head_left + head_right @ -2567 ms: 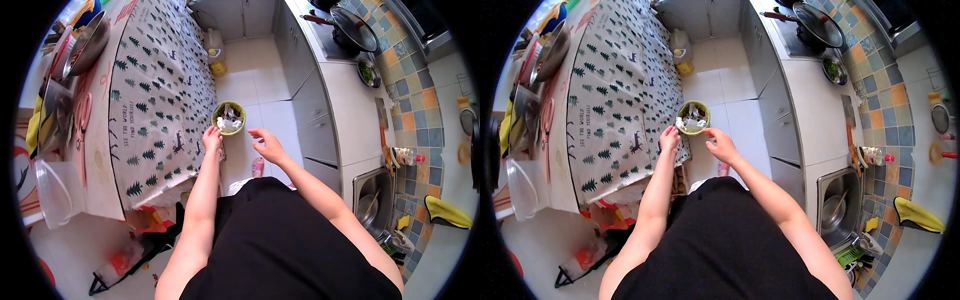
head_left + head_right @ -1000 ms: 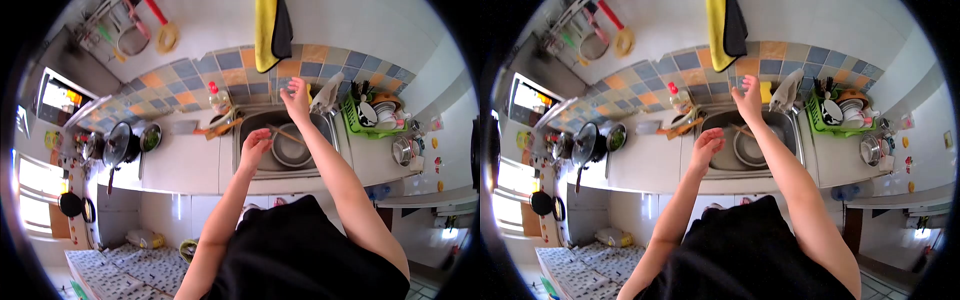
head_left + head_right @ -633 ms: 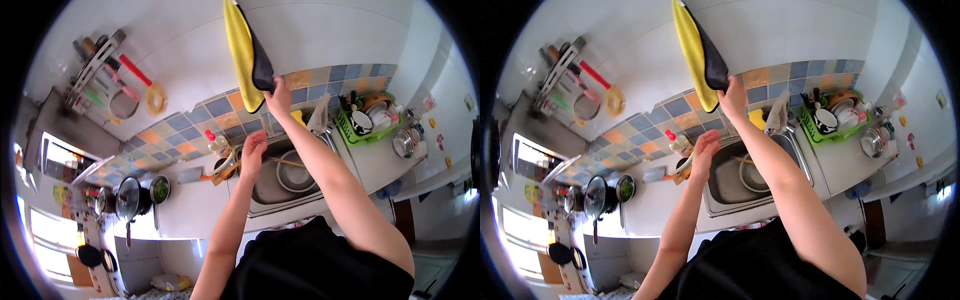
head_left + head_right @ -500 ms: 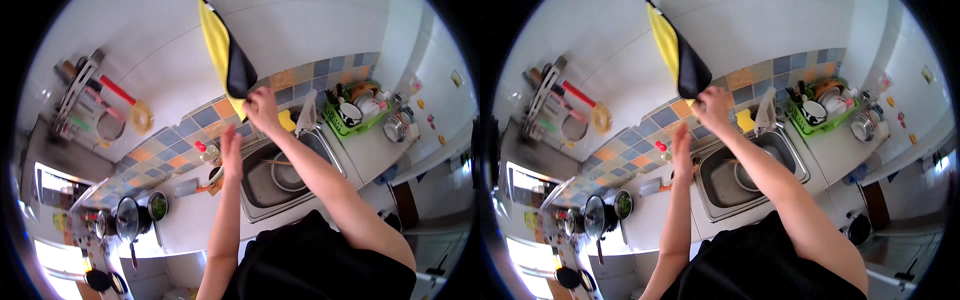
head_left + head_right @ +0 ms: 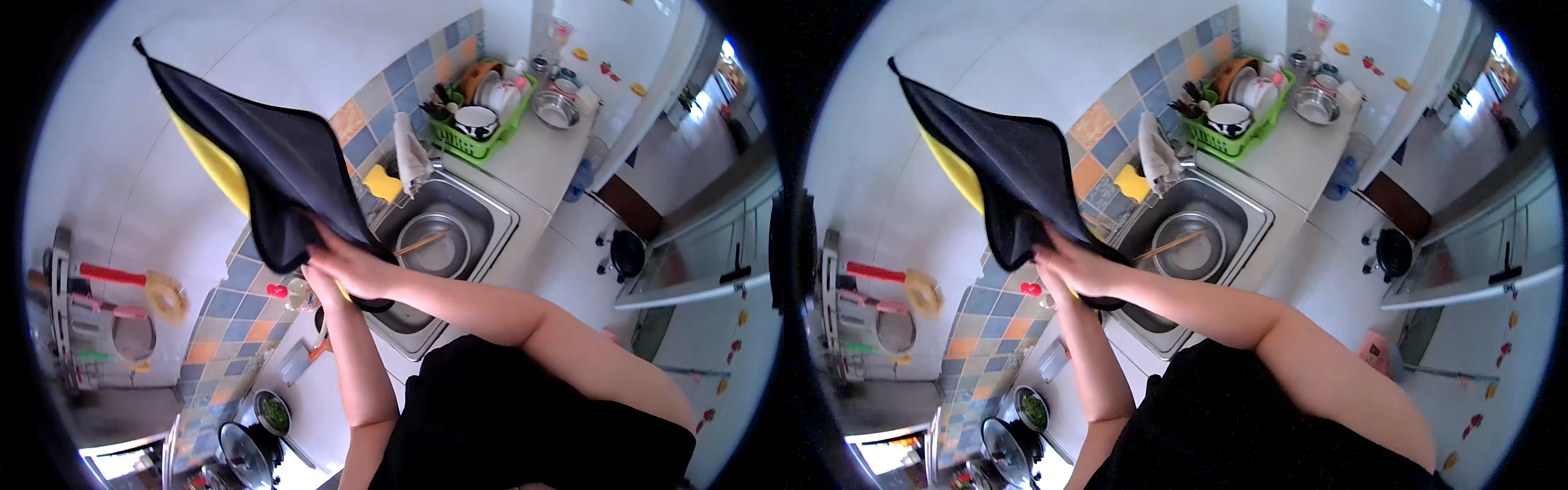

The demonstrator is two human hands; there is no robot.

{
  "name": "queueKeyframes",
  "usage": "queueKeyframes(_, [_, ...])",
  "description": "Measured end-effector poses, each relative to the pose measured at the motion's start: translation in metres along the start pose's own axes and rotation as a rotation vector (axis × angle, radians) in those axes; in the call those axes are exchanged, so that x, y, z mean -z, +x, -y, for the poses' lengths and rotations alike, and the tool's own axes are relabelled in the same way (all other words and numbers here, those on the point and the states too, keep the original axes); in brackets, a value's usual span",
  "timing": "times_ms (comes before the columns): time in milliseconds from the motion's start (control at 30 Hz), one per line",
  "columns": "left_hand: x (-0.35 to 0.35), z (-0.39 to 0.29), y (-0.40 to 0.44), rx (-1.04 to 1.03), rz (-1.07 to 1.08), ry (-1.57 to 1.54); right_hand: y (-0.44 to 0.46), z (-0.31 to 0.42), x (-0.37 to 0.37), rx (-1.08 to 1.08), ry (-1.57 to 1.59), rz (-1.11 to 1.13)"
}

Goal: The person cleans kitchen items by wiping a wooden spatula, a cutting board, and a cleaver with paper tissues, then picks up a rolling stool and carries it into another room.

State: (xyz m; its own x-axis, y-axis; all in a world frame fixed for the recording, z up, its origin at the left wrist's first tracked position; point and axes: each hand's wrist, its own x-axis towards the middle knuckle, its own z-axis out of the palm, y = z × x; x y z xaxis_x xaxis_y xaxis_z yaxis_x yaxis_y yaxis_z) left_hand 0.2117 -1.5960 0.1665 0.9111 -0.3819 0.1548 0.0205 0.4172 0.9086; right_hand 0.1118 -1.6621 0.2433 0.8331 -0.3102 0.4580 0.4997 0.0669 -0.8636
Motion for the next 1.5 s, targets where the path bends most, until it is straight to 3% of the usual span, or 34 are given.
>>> queueKeyframes(100, [0.001,-0.006,-0.004,0.128,-0.093,-0.087,-0.008,0.014,-0.004,0.199,-0.330,0.110])
queueKeyframes(200, [0.001,-0.021,-0.009,0.230,-0.263,-0.184,-0.035,0.002,-0.004,0.220,-0.514,0.191])
queueKeyframes(300, [-0.008,-0.039,-0.016,0.242,-0.419,-0.205,-0.068,0.001,0.008,-0.016,-0.402,0.247])
queueKeyframes(333, [-0.015,-0.045,-0.026,0.127,-0.322,-0.063,-0.072,0.004,0.019,-0.099,-0.317,0.225])
queueKeyframes(367, [-0.014,-0.041,-0.032,0.049,-0.159,-0.229,-0.076,0.007,0.028,-0.182,-0.227,0.200])
queueKeyframes(433, [-0.031,-0.037,-0.061,-0.168,0.166,-0.150,-0.085,-0.004,0.032,-0.176,0.078,-0.214])
queueKeyframes(500, [-0.070,-0.039,-0.106,0.041,0.304,-0.551,-0.083,0.009,0.040,-0.202,0.220,-0.330])
queueKeyframes(533, [-0.084,-0.033,-0.123,0.205,0.313,-0.679,-0.084,0.013,0.047,-0.225,0.281,-0.262])
queueKeyframes(567, [-0.092,-0.018,-0.136,0.252,0.247,-0.717,-0.087,0.015,0.056,-0.248,0.341,-0.193])
queueKeyframes(600, [-0.097,-0.013,-0.142,0.269,0.316,-0.713,-0.091,0.017,0.065,-0.271,0.400,-0.123])
queueKeyframes(633, [-0.106,-0.010,-0.147,0.289,0.385,-0.709,-0.096,0.014,0.074,-0.285,0.365,-0.194])
queueKeyframes(833, [-0.167,0.044,-0.192,0.376,0.373,-0.354,-0.158,0.015,0.132,-0.211,0.106,-0.520])
queueKeyframes(900, [-0.198,0.064,-0.215,0.374,0.409,-0.118,-0.196,0.025,0.170,-0.357,-0.369,-0.599])
queueKeyframes(967, [-0.229,0.103,-0.243,0.297,0.536,0.045,-0.243,0.025,0.213,-0.365,-0.421,-0.677])
queueKeyframes(1033, [-0.255,0.134,-0.271,0.181,0.844,0.260,-0.302,0.033,0.261,-0.462,-0.316,-0.728])
queueKeyframes(1100, [-0.284,0.161,-0.292,0.028,1.155,0.562,-0.358,0.084,0.302,-0.685,-0.231,-0.698])
queueKeyframes(1133, [-0.302,0.179,-0.305,-0.135,1.250,0.677,-0.398,0.069,0.328,-0.707,-0.324,-0.717])
queueKeyframes(1300, [-0.376,0.247,-0.345,-0.045,1.487,0.719,-0.540,0.094,0.389,-0.668,-0.355,-1.039])
queueKeyframes(1500, [-0.475,0.301,-0.381,-0.024,1.747,0.649,-0.620,0.129,0.433,-0.661,-0.123,-1.382])
